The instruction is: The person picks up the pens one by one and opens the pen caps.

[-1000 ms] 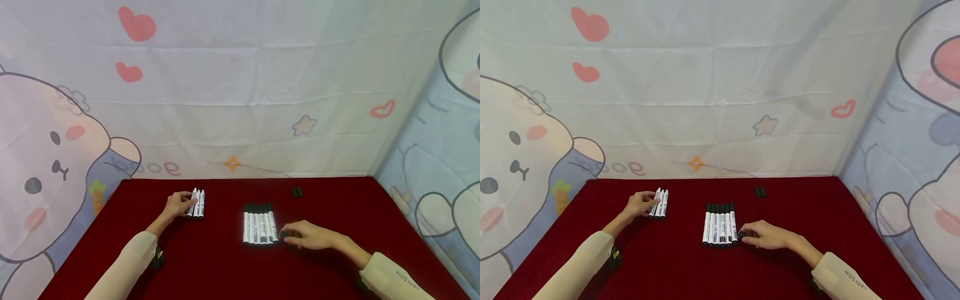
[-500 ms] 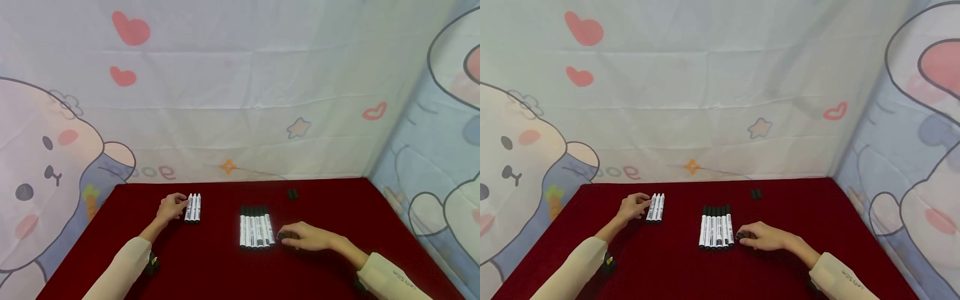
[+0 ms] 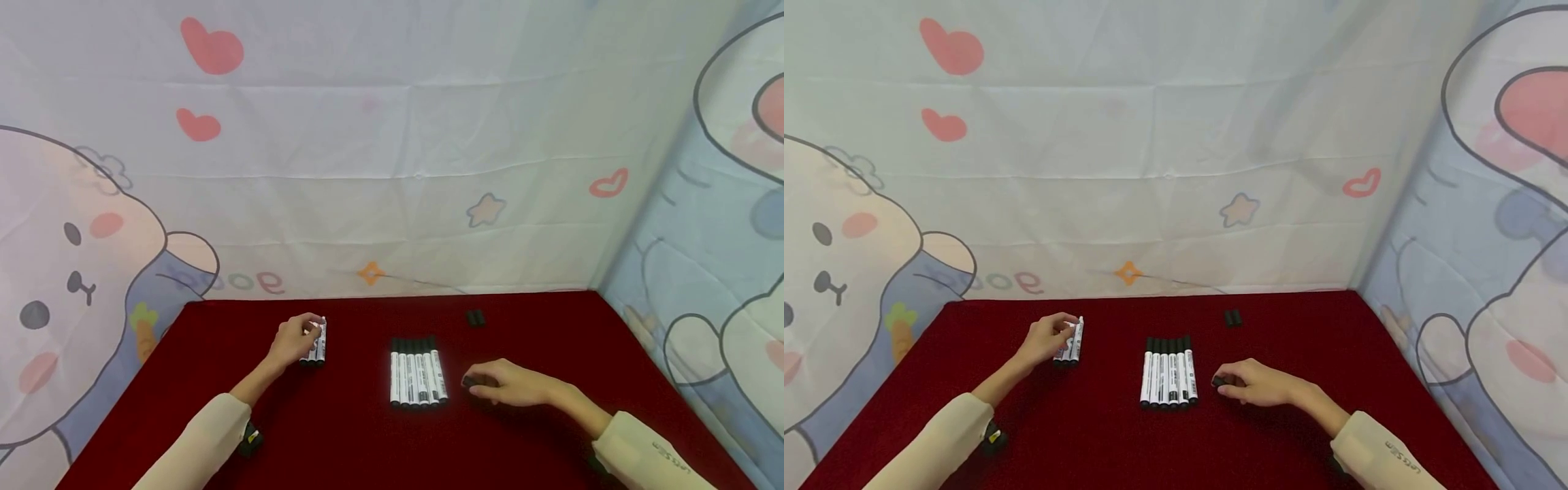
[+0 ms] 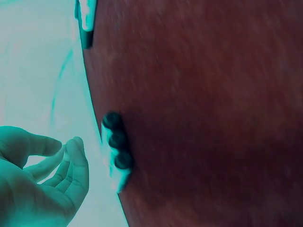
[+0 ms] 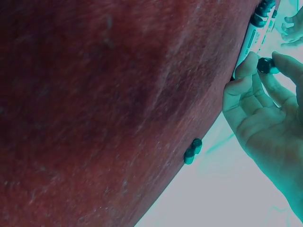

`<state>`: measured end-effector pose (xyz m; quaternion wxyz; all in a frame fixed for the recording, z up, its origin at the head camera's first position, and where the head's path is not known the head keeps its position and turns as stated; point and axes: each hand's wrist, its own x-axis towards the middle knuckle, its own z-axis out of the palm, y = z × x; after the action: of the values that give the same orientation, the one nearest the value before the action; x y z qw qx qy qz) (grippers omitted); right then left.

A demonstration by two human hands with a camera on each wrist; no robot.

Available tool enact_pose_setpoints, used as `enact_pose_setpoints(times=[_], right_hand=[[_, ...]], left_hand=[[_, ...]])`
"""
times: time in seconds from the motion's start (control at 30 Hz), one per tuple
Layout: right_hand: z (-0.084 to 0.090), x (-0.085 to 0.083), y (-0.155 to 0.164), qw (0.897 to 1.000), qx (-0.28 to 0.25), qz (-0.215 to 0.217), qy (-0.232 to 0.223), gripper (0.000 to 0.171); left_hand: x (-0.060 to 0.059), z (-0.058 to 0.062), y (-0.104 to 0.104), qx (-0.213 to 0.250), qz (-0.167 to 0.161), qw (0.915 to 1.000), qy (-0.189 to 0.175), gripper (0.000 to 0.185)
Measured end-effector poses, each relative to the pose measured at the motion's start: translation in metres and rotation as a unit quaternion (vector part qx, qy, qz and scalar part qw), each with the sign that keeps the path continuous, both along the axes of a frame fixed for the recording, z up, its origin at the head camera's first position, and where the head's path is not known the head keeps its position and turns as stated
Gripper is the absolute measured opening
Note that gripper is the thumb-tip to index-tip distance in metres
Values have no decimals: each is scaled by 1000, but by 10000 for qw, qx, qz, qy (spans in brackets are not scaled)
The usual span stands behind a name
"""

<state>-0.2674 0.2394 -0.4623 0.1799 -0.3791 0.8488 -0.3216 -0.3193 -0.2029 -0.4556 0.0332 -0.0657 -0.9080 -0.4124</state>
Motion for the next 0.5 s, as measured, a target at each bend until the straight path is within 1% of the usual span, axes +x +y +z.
enact_pose_setpoints(times=[0.17, 0.3, 0.33, 0.4, 0.47, 0.5], right_hand=[[-1, -3, 7, 10000, 29, -91, -23, 31], [-2, -4, 11, 10000, 0, -84, -34, 30], [-2, -4, 11, 10000, -11, -76, -34, 30], [-2, -4, 13, 9999, -39, -75, -54, 30], [-1, -4, 15, 9999, -54, -96, -72, 29], [-1, -4, 16, 9999, -52, -110, -72, 29]], left_hand=[[7, 5, 17, 220, -497, 9985, -36, 26], [13, 6, 30, 159, -842, 9963, -13, 24], [15, 5, 32, 135, -913, 9957, -16, 23], [18, 3, 36, 45, -1138, 9935, 90, 22], [20, 0, 40, 28, -1284, 9917, 87, 22], [20, -1, 42, 19, -1333, 9911, 28, 22]])
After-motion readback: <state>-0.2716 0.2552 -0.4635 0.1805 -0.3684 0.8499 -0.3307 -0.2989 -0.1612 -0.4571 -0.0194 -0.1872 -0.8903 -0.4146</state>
